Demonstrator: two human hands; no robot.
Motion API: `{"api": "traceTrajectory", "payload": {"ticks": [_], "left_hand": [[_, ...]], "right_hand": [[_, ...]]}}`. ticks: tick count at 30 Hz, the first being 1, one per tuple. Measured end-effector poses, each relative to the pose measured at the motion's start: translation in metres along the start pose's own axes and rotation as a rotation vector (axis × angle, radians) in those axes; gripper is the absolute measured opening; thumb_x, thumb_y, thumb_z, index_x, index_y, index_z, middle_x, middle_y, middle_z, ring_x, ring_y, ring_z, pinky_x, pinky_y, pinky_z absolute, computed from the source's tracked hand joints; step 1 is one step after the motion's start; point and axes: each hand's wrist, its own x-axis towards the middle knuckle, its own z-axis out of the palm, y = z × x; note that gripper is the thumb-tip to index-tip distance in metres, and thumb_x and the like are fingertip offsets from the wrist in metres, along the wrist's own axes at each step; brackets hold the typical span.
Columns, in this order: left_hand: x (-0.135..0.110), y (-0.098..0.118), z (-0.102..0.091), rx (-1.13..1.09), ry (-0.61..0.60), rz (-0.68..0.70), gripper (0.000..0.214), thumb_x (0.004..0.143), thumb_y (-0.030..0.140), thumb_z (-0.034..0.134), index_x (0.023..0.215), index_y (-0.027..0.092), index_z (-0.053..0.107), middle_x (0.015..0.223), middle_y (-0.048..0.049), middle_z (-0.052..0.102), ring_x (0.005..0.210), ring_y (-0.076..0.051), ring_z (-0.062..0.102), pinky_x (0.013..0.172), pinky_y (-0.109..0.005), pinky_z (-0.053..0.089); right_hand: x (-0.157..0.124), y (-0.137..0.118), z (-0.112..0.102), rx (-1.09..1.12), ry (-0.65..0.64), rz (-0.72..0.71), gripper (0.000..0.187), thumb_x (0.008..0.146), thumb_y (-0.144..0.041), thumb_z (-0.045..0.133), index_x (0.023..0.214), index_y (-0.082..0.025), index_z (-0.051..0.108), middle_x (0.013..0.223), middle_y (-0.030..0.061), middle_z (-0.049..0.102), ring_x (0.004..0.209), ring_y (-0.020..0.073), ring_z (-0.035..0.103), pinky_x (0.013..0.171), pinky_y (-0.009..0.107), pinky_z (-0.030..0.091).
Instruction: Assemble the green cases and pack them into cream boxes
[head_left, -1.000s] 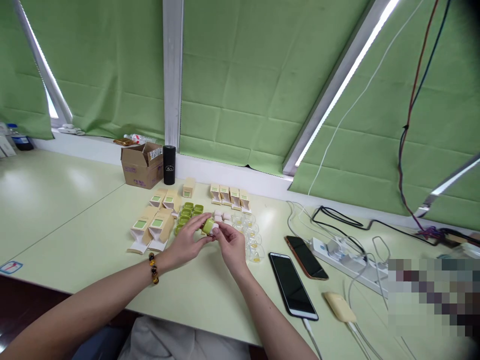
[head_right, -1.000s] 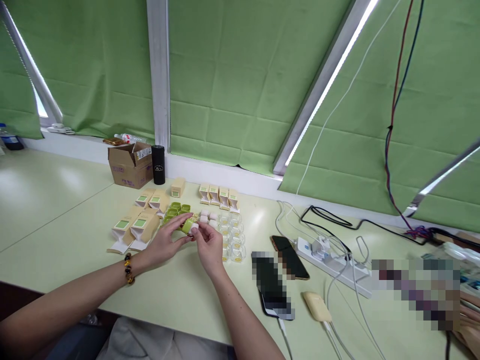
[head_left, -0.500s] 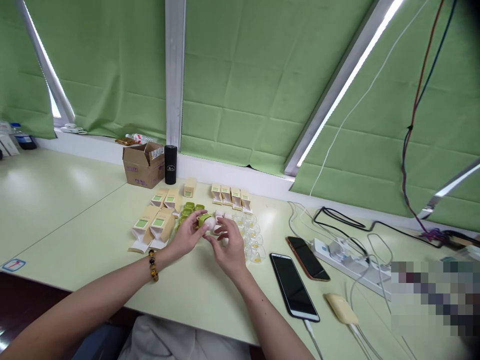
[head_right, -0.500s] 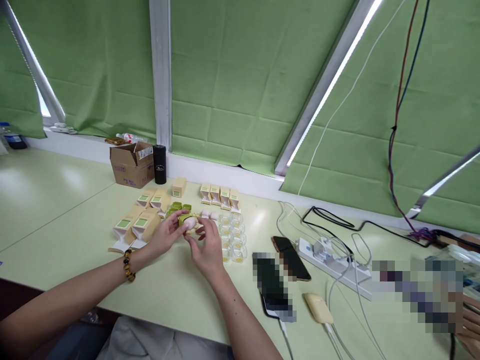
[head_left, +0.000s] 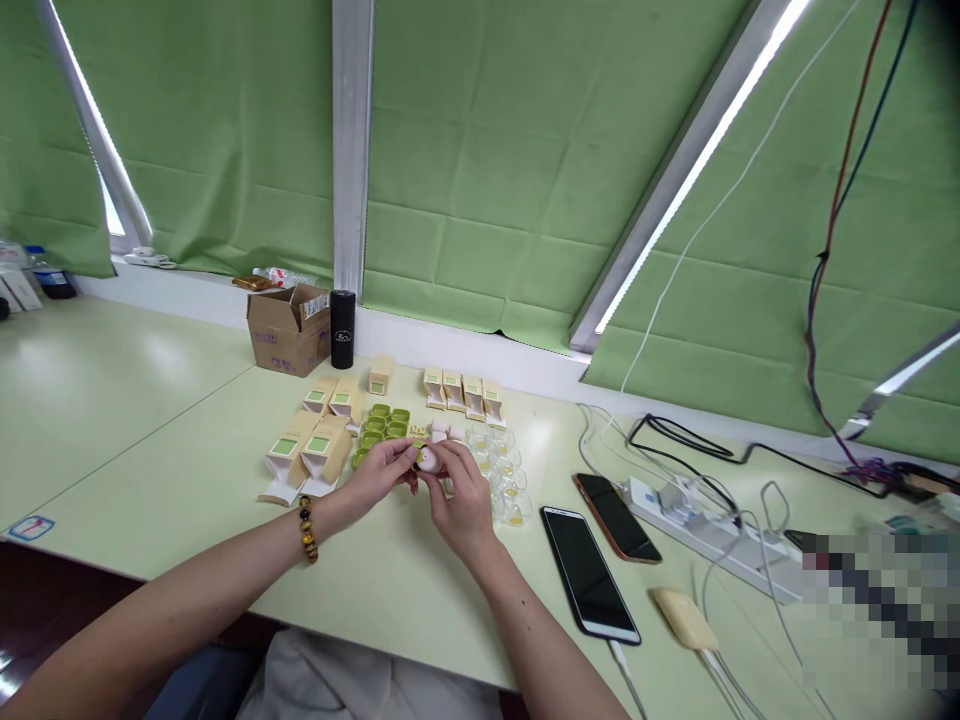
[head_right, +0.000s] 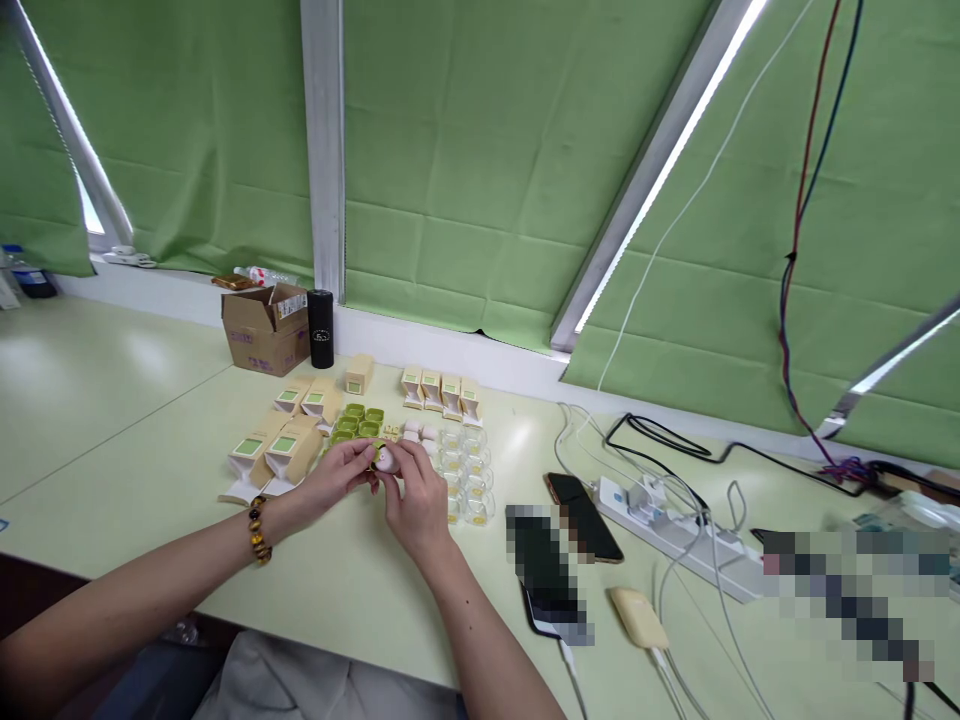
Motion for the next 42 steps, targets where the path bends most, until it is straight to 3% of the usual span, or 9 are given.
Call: {"api": "traceTrajectory", "payload": {"ticks": [7,13,16,20,26,31,42], "left_hand": [[0.001,-0.005,-0.001,0.135,0.039,0.048,0.053,0.096,0.063,0.064,0.108,0.012,0.071,0.086,-0.0045,0.066,0.065,-0.012,0.059,0.062,-0.026,0.050],[-0.003,-0.001,0.002,0.221,0.020,0.120,0.050,0.094,0.059,0.069,0.117,0.014,0.070,0.097,-0.0077,0.070,0.086,-0.018,0.066,0.078,-0.031,0.058],[-0.004,-0.001,0.004,0.269,0.043,0.131,0.051,0.094,0.057,0.070,0.123,0.014,0.069,0.105,-0.0102,0.073,0.089,-0.020,0.069,0.080,-0.033,0.060],[-0.006,0.000,0.007,0.278,0.059,0.127,0.056,0.097,0.056,0.066,0.136,0.016,0.064,0.117,-0.0126,0.074,0.097,-0.023,0.071,0.086,-0.036,0.061],[-0.008,-0.004,0.008,0.363,0.119,0.162,0.053,0.100,0.052,0.062,0.141,0.018,0.062,0.127,-0.0138,0.072,0.107,-0.025,0.070,0.098,-0.038,0.058],[-0.008,-0.012,0.005,0.401,0.145,0.166,0.049,0.103,0.047,0.058,0.143,0.018,0.060,0.119,-0.0113,0.073,0.099,-0.022,0.068,0.097,-0.037,0.056],[-0.020,0.000,0.016,0.518,0.243,0.252,0.043,0.097,0.027,0.060,0.138,0.019,0.061,0.113,-0.0102,0.072,0.103,-0.025,0.065,0.093,-0.036,0.053]], "right_hand": [[-0.003,0.002,0.002,-0.038,-0.013,-0.036,0.046,0.099,-0.011,0.057,0.142,-0.025,0.063,0.126,0.0135,0.066,0.110,0.0242,0.072,0.084,0.036,0.068],[-0.006,0.004,0.004,-0.068,-0.048,-0.042,0.052,0.101,-0.009,0.051,0.149,-0.026,0.056,0.130,0.0147,0.062,0.095,0.0206,0.074,0.077,0.036,0.069],[-0.004,0.001,0.005,-0.033,-0.058,-0.024,0.053,0.100,-0.009,0.051,0.150,-0.025,0.054,0.133,0.0156,0.061,0.111,0.0241,0.071,0.081,0.036,0.069],[-0.002,-0.001,0.004,0.000,-0.024,-0.026,0.046,0.100,-0.013,0.055,0.146,-0.022,0.055,0.129,0.0155,0.065,0.118,0.0251,0.068,0.080,0.035,0.069],[-0.003,0.001,0.002,-0.216,-0.009,-0.103,0.033,0.101,-0.013,0.054,0.132,-0.020,0.063,0.123,0.0135,0.069,0.103,0.0213,0.074,0.069,0.028,0.063],[0.000,-0.003,0.001,-0.290,0.001,-0.180,0.032,0.101,-0.013,0.054,0.131,-0.016,0.062,0.114,0.0136,0.070,0.092,0.0200,0.073,0.059,0.024,0.057],[0.002,-0.007,0.002,-0.234,0.030,-0.272,0.045,0.100,-0.010,0.048,0.144,-0.017,0.052,0.114,0.0174,0.068,0.101,0.0264,0.071,0.068,0.034,0.064]]}}
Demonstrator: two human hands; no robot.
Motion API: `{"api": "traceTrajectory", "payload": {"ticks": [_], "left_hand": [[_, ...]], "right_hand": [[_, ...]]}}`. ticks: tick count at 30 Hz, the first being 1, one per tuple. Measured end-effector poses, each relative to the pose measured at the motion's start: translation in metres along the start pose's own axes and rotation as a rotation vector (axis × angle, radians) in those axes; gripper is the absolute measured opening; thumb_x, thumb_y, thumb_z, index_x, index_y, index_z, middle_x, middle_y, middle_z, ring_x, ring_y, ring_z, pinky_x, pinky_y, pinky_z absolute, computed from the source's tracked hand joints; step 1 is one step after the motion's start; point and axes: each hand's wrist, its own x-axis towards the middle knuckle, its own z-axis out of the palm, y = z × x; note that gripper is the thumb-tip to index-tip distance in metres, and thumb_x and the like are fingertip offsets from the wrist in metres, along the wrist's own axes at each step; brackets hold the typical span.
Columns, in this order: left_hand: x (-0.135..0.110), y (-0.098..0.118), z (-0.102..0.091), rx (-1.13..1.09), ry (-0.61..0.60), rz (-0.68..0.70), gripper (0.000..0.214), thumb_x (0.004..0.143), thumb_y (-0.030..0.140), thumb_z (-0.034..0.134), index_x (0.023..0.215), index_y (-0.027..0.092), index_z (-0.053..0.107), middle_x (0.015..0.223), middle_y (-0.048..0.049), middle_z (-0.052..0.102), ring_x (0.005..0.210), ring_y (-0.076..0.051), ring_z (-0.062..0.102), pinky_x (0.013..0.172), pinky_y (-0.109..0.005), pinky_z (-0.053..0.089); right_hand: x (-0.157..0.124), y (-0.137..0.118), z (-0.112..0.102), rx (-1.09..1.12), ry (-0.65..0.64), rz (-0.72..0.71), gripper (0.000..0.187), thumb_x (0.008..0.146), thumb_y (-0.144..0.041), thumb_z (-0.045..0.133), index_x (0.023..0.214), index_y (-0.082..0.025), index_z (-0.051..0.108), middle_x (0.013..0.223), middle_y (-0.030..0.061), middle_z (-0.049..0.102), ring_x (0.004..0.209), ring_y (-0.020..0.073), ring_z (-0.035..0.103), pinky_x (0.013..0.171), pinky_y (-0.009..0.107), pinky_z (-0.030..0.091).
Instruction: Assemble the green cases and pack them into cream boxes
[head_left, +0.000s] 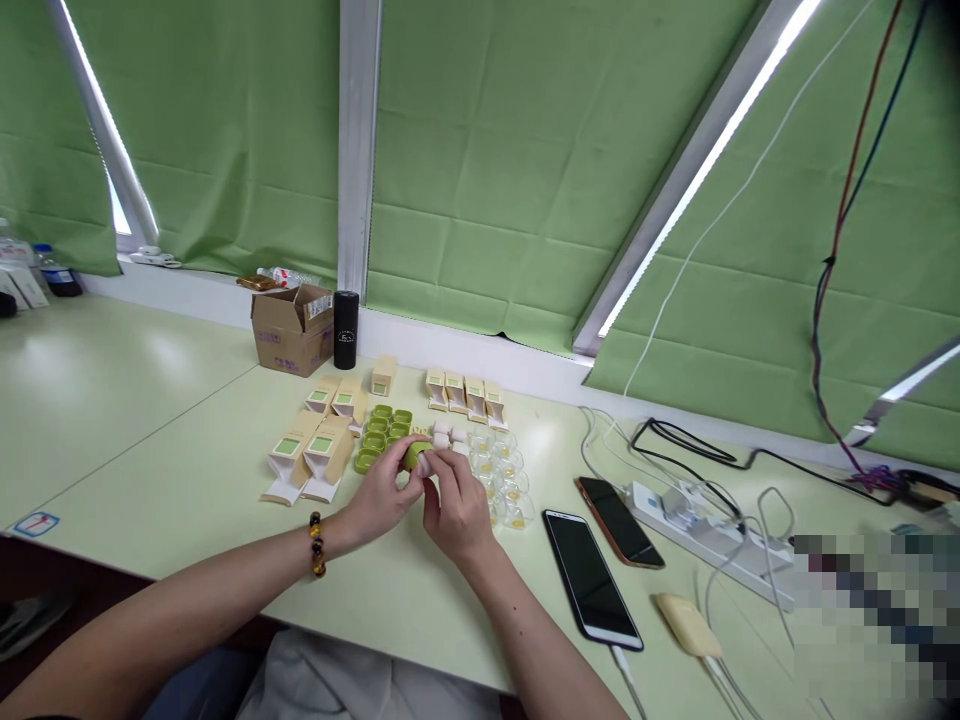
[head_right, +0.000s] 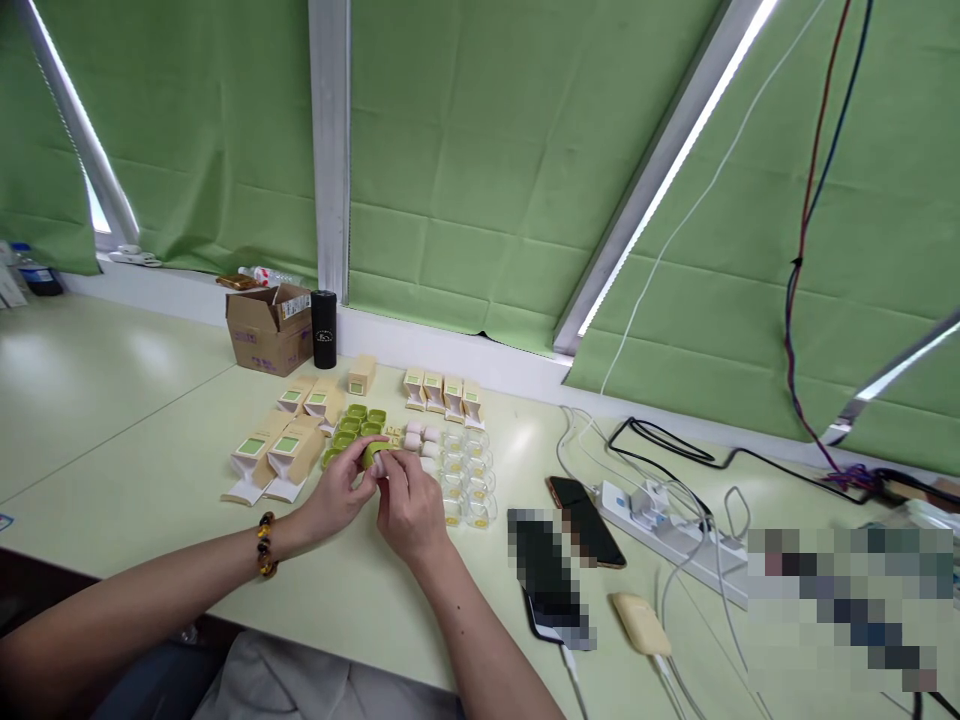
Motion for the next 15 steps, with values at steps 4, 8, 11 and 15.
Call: {"api": "traceTrajectory", "payload": {"ticks": [4,8,11,15], "left_hand": [[-0.0015,0.0029,0.0012,0.067,0.026,-0.001,0.043,0.095,0.026,0.060,0.137,0.019,0.060,0.125,-0.0121,0.069,0.101,-0.024,0.064,0.093,-0.037,0.052],[-0.0035,0.0039,0.0023,0.123,0.069,0.012,0.044,0.092,0.024,0.061,0.136,0.018,0.060,0.125,-0.0124,0.069,0.103,-0.024,0.064,0.094,-0.038,0.052],[-0.0043,0.0028,0.0020,0.153,0.081,0.023,0.045,0.092,0.022,0.061,0.136,0.017,0.060,0.129,-0.0132,0.068,0.102,-0.024,0.064,0.096,-0.039,0.052],[-0.0017,-0.0037,-0.0006,0.041,0.024,0.020,0.040,0.098,0.031,0.060,0.137,0.019,0.061,0.129,-0.0137,0.069,0.112,-0.027,0.065,0.101,-0.040,0.053]], "right_hand": [[0.0015,-0.0016,-0.0002,0.001,0.023,-0.021,0.045,0.099,-0.009,0.048,0.144,-0.016,0.052,0.114,0.0178,0.067,0.102,0.0265,0.071,0.069,0.035,0.065],[0.0026,-0.0037,0.0004,0.014,0.029,-0.025,0.043,0.100,-0.010,0.049,0.143,-0.015,0.053,0.113,0.0184,0.068,0.102,0.0271,0.071,0.071,0.036,0.065],[0.0016,-0.0040,0.0013,0.011,0.025,-0.025,0.043,0.100,-0.012,0.049,0.143,-0.016,0.053,0.113,0.0179,0.068,0.102,0.0268,0.071,0.072,0.036,0.066],[-0.0022,-0.0004,0.0019,0.013,0.012,0.010,0.045,0.100,-0.011,0.049,0.144,-0.018,0.053,0.117,0.0178,0.068,0.108,0.0271,0.071,0.073,0.036,0.067]]}}
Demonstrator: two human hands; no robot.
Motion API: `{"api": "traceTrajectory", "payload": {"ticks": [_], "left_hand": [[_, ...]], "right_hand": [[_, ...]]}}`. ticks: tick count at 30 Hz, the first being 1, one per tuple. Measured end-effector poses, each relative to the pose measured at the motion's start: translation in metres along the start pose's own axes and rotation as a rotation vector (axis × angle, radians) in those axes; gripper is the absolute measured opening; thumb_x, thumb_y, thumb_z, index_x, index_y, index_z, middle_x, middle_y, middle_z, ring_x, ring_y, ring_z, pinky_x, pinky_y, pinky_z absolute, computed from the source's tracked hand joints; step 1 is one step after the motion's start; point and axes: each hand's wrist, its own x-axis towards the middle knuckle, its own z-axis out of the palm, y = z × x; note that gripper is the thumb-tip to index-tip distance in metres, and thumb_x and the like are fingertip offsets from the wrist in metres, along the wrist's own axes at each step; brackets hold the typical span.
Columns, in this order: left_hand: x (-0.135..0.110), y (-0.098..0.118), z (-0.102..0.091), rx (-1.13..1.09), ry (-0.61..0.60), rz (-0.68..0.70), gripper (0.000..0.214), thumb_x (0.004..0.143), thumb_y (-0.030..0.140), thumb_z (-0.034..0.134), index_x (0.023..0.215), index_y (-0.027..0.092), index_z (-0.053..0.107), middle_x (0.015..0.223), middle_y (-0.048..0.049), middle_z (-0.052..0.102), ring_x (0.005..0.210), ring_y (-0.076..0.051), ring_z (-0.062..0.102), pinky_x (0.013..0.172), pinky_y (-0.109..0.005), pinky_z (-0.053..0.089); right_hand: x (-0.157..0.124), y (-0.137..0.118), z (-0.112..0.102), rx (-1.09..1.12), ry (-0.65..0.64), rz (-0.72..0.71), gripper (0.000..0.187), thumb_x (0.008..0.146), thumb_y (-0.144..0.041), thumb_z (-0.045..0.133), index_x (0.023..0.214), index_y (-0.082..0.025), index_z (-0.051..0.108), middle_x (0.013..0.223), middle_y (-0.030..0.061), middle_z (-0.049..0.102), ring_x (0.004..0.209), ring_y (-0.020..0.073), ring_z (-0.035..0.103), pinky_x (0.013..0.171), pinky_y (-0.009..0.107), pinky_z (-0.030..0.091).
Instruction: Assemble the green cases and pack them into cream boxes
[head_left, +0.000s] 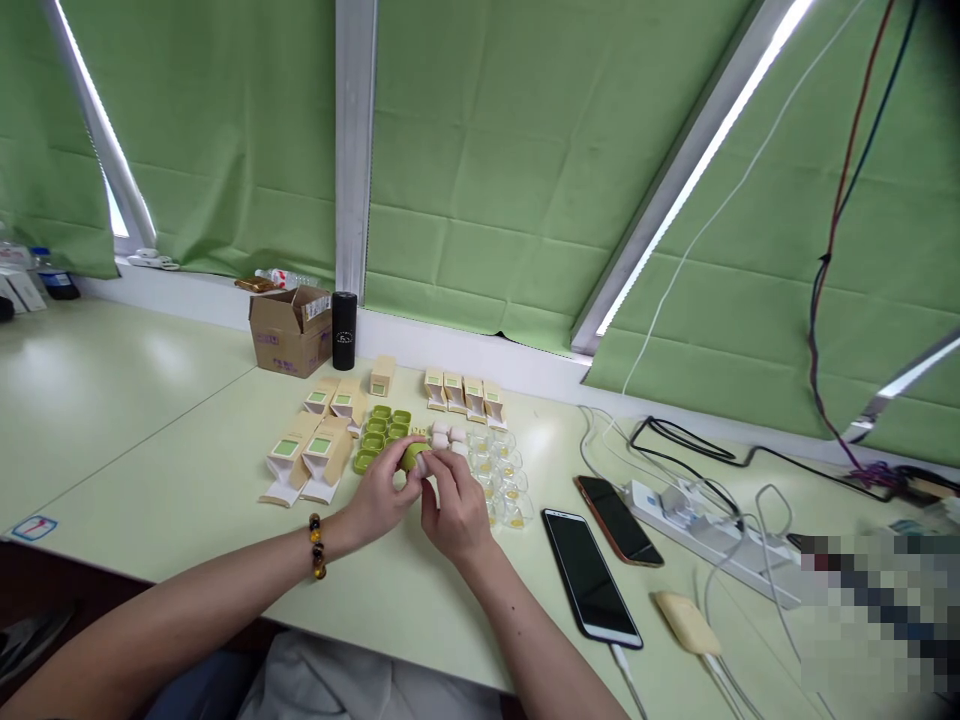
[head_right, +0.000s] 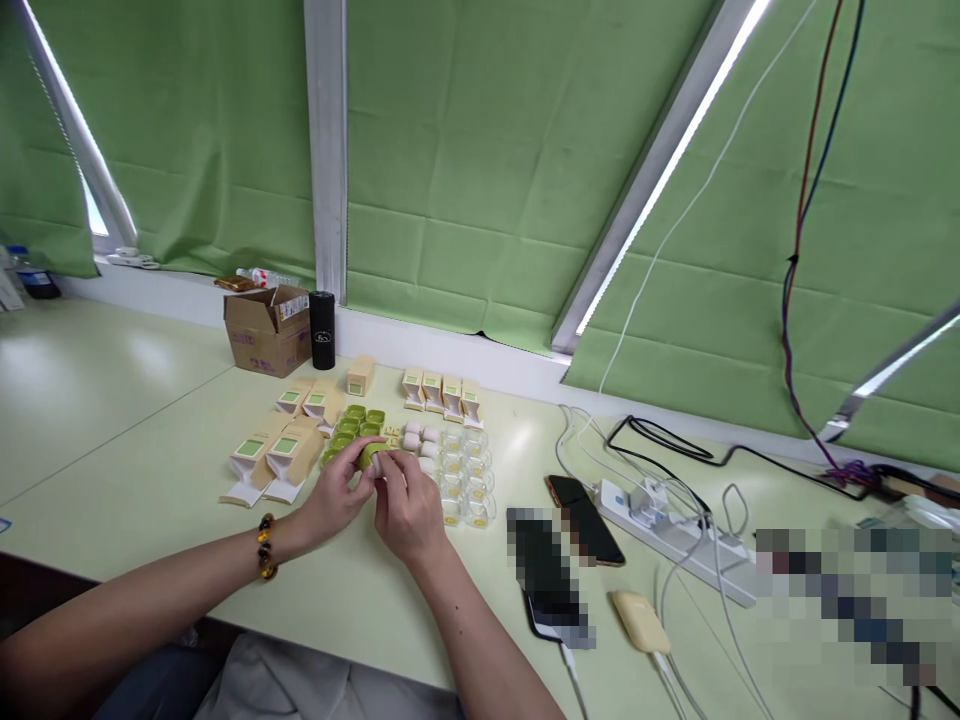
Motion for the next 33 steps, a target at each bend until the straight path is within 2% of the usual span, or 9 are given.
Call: {"api": "traceTrajectory", "payload": {"ticks": [3,6,11,13,18,22,33], "left_hand": [[0.004,-0.007,0.000,-0.162,-0.105,-0.027,0.049,0.100,0.038,0.063,0.144,0.019,0.057,0.136,-0.0147,0.066,0.121,-0.028,0.064,0.107,-0.040,0.052],[0.008,-0.013,0.002,-0.283,-0.161,-0.043,0.065,0.090,0.039,0.078,0.148,0.020,0.055,0.140,-0.0149,0.064,0.124,-0.028,0.063,0.110,-0.040,0.051],[0.014,-0.013,0.003,-0.283,-0.118,-0.094,0.058,0.087,0.048,0.080,0.135,0.017,0.066,0.121,-0.0121,0.073,0.102,-0.024,0.067,0.094,-0.036,0.055],[0.015,-0.012,0.002,-0.290,-0.122,-0.094,0.056,0.087,0.052,0.079,0.130,0.016,0.068,0.115,-0.0113,0.074,0.098,-0.024,0.067,0.092,-0.036,0.055],[0.015,-0.009,0.000,-0.341,-0.159,-0.094,0.054,0.089,0.055,0.077,0.123,0.014,0.070,0.112,-0.0115,0.074,0.101,-0.025,0.065,0.092,-0.036,0.054],[0.014,-0.005,-0.001,-0.403,-0.192,-0.122,0.053,0.089,0.056,0.076,0.120,0.014,0.070,0.107,-0.0112,0.074,0.099,-0.024,0.066,0.087,-0.034,0.055],[0.013,-0.007,-0.002,-0.488,-0.220,-0.146,0.052,0.091,0.053,0.076,0.125,0.014,0.069,0.110,-0.0118,0.074,0.104,-0.026,0.067,0.090,-0.035,0.055]], "right_hand": [[-0.003,0.004,0.000,0.011,-0.009,0.051,0.047,0.100,-0.011,0.048,0.146,-0.020,0.053,0.124,0.0185,0.066,0.114,0.0279,0.071,0.080,0.039,0.068],[-0.003,0.005,0.000,0.050,-0.030,0.082,0.052,0.099,-0.009,0.045,0.150,-0.020,0.051,0.130,0.0192,0.064,0.115,0.0274,0.071,0.087,0.043,0.068],[-0.001,0.001,0.001,0.116,-0.070,0.110,0.061,0.099,-0.009,0.049,0.158,-0.021,0.043,0.138,0.0195,0.061,0.132,0.0304,0.063,0.102,0.050,0.064],[-0.001,0.000,0.002,0.137,-0.074,0.134,0.060,0.099,-0.010,0.051,0.158,-0.021,0.043,0.137,0.0194,0.062,0.133,0.0307,0.062,0.105,0.052,0.062],[-0.006,0.003,0.006,0.169,-0.075,0.195,0.052,0.099,-0.011,0.054,0.150,-0.020,0.052,0.133,0.0185,0.063,0.128,0.0302,0.063,0.102,0.051,0.064],[-0.007,0.003,0.007,0.180,-0.073,0.200,0.052,0.099,-0.012,0.055,0.150,-0.021,0.052,0.132,0.0181,0.064,0.126,0.0300,0.064,0.098,0.049,0.065],[-0.006,0.003,0.006,0.167,-0.067,0.194,0.051,0.099,-0.012,0.056,0.149,-0.021,0.053,0.129,0.0180,0.065,0.124,0.0299,0.066,0.097,0.048,0.065]]}}
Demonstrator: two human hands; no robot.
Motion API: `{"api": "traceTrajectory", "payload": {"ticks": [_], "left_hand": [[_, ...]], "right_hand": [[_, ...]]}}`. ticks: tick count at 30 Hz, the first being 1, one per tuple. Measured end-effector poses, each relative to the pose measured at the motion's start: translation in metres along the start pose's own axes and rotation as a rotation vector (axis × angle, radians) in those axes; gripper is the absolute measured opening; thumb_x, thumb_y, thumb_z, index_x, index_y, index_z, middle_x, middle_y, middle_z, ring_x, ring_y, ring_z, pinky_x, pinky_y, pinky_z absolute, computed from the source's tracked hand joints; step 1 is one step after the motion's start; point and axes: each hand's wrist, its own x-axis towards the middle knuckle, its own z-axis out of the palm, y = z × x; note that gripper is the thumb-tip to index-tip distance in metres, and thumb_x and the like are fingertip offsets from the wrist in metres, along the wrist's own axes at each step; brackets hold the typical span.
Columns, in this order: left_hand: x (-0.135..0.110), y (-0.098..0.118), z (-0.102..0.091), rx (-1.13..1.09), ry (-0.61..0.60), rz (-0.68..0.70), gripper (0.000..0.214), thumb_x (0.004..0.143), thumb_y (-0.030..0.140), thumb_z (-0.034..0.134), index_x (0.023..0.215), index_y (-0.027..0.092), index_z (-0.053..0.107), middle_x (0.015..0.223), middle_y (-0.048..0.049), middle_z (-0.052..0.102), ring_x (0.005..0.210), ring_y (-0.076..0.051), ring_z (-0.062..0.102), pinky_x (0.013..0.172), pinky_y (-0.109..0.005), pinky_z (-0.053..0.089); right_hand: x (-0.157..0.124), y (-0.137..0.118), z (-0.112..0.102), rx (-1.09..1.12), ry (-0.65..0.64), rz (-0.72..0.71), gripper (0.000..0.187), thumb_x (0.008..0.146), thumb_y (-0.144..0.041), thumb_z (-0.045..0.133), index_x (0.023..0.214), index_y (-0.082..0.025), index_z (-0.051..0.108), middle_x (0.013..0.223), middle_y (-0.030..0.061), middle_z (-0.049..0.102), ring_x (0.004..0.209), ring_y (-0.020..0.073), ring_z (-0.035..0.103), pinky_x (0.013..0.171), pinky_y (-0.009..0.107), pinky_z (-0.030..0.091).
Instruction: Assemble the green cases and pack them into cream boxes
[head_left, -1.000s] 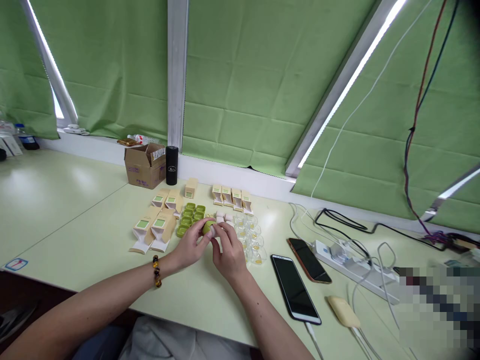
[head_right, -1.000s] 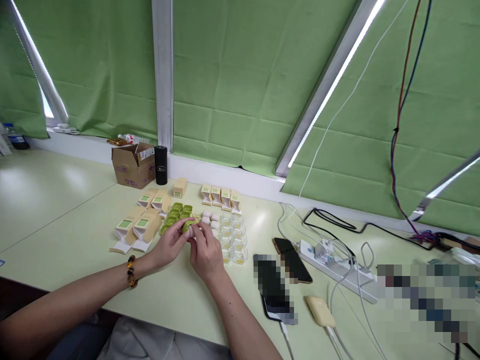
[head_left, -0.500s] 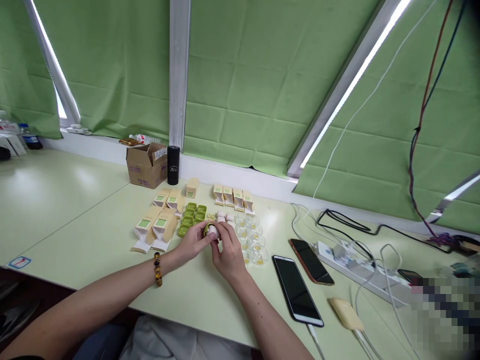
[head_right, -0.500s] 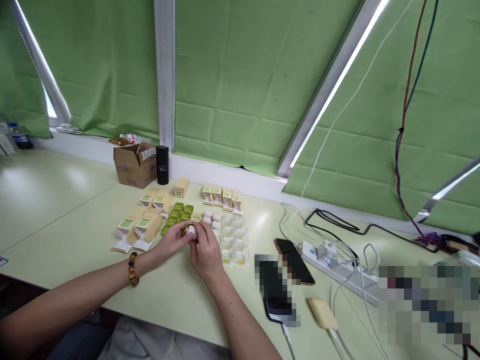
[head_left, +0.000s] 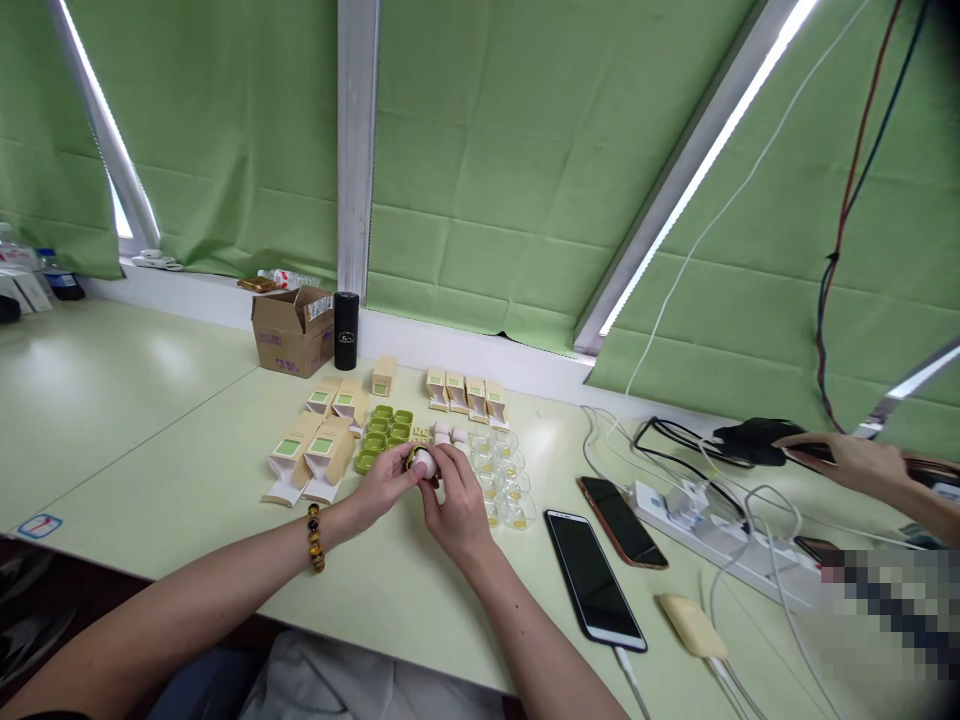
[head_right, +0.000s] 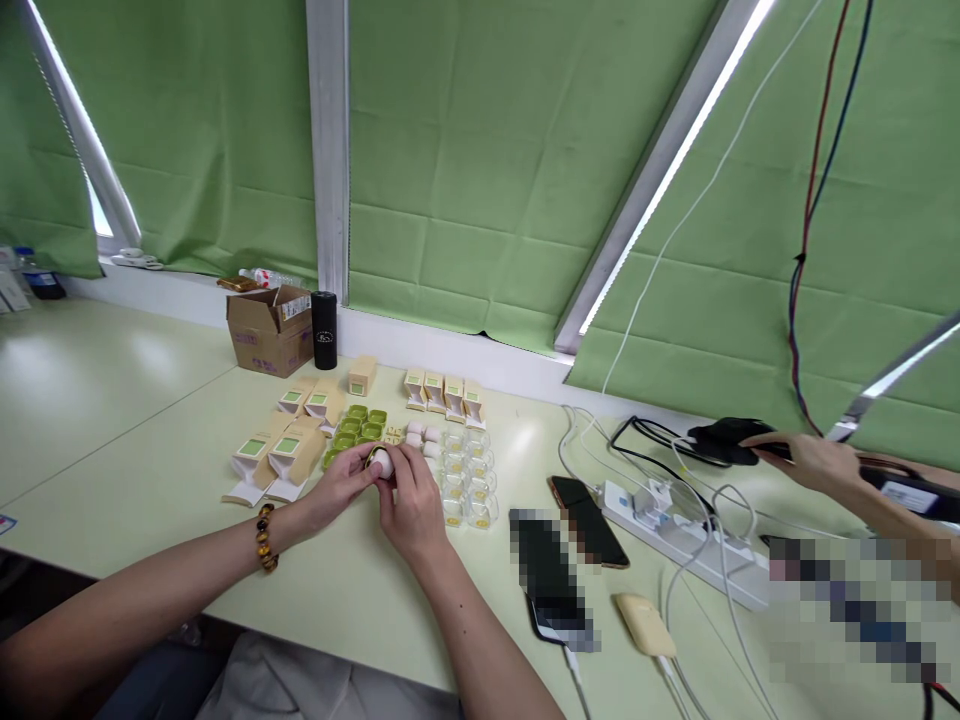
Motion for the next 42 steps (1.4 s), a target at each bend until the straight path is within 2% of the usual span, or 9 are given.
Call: {"api": "traceTrajectory", "payload": {"ticks": [6,16,20,25,28,30,34,38,42], "left_hand": [[0.000,0.000,0.001,-0.018,-0.005,0.000,0.050,0.092,0.052,0.075,0.125,0.014,0.069,0.112,-0.0120,0.075,0.109,-0.027,0.068,0.091,-0.034,0.056],[0.001,0.000,0.000,-0.040,0.001,-0.002,0.048,0.093,0.051,0.075,0.123,0.014,0.070,0.113,-0.0122,0.074,0.104,-0.024,0.068,0.091,-0.033,0.054],[0.002,0.002,0.002,-0.038,0.010,0.010,0.049,0.093,0.052,0.075,0.121,0.013,0.071,0.109,-0.0119,0.075,0.097,-0.023,0.068,0.088,-0.033,0.054],[0.003,0.000,0.001,-0.077,-0.015,-0.014,0.051,0.093,0.056,0.074,0.120,0.013,0.073,0.108,-0.0132,0.075,0.097,-0.024,0.070,0.091,-0.036,0.054],[0.002,-0.002,-0.003,-0.095,-0.001,-0.026,0.050,0.096,0.056,0.069,0.124,0.014,0.072,0.115,-0.0142,0.074,0.101,-0.025,0.069,0.093,-0.037,0.054],[0.000,-0.003,-0.005,-0.077,0.050,-0.013,0.051,0.097,0.053,0.068,0.134,0.018,0.067,0.128,-0.0153,0.070,0.108,-0.026,0.068,0.094,-0.038,0.055],[-0.006,0.000,-0.008,0.177,0.107,0.168,0.053,0.099,0.033,0.067,0.150,0.027,0.053,0.153,-0.0143,0.054,0.131,-0.029,0.059,0.108,-0.042,0.051],[-0.010,0.006,-0.008,0.583,0.111,0.381,0.054,0.100,0.016,0.057,0.151,0.030,0.052,0.156,-0.0128,0.048,0.143,-0.030,0.049,0.120,-0.048,0.045],[-0.012,0.005,-0.008,0.824,0.070,0.472,0.058,0.099,0.007,0.049,0.152,0.031,0.052,0.153,-0.0135,0.046,0.145,-0.030,0.047,0.120,-0.050,0.047]], "right_hand": [[0.000,0.001,0.000,0.004,-0.002,-0.004,0.050,0.099,-0.012,0.057,0.148,-0.020,0.053,0.130,0.0177,0.064,0.124,0.0298,0.065,0.098,0.049,0.065],[0.001,0.001,0.001,-0.015,0.014,-0.016,0.050,0.100,-0.012,0.058,0.149,-0.021,0.053,0.129,0.0171,0.066,0.124,0.0295,0.065,0.100,0.048,0.064],[0.002,0.000,0.000,0.021,0.021,0.010,0.050,0.101,-0.015,0.057,0.150,-0.022,0.050,0.130,0.0167,0.066,0.118,0.0285,0.067,0.093,0.045,0.065],[-0.002,0.004,0.003,0.075,0.049,0.100,0.048,0.101,-0.022,0.062,0.146,-0.023,0.047,0.122,0.0141,0.070,0.088,0.0225,0.069,0.078,0.041,0.064],[-0.003,0.005,0.005,0.178,0.095,0.224,0.044,0.098,-0.027,0.066,0.139,-0.023,0.050,0.121,0.0131,0.070,0.091,0.0224,0.070,0.082,0.041,0.063],[-0.001,0.004,0.004,0.323,0.122,0.347,0.043,0.098,-0.030,0.067,0.136,-0.024,0.050,0.125,0.0132,0.069,0.100,0.0232,0.071,0.085,0.041,0.062],[0.008,-0.001,-0.001,0.634,0.136,0.570,0.036,0.098,-0.041,0.068,0.127,-0.026,0.052,0.120,0.0095,0.069,0.101,0.0211,0.070,0.082,0.036,0.061],[0.015,-0.001,-0.004,0.781,0.117,0.691,0.039,0.094,-0.052,0.072,0.119,-0.026,0.056,0.092,0.0012,0.070,0.075,0.0161,0.068,0.071,0.032,0.059],[0.016,0.002,-0.002,0.882,0.078,0.805,0.049,0.090,-0.067,0.071,0.106,-0.022,0.062,0.075,-0.0016,0.067,0.056,0.0138,0.063,0.056,0.030,0.055]]}}
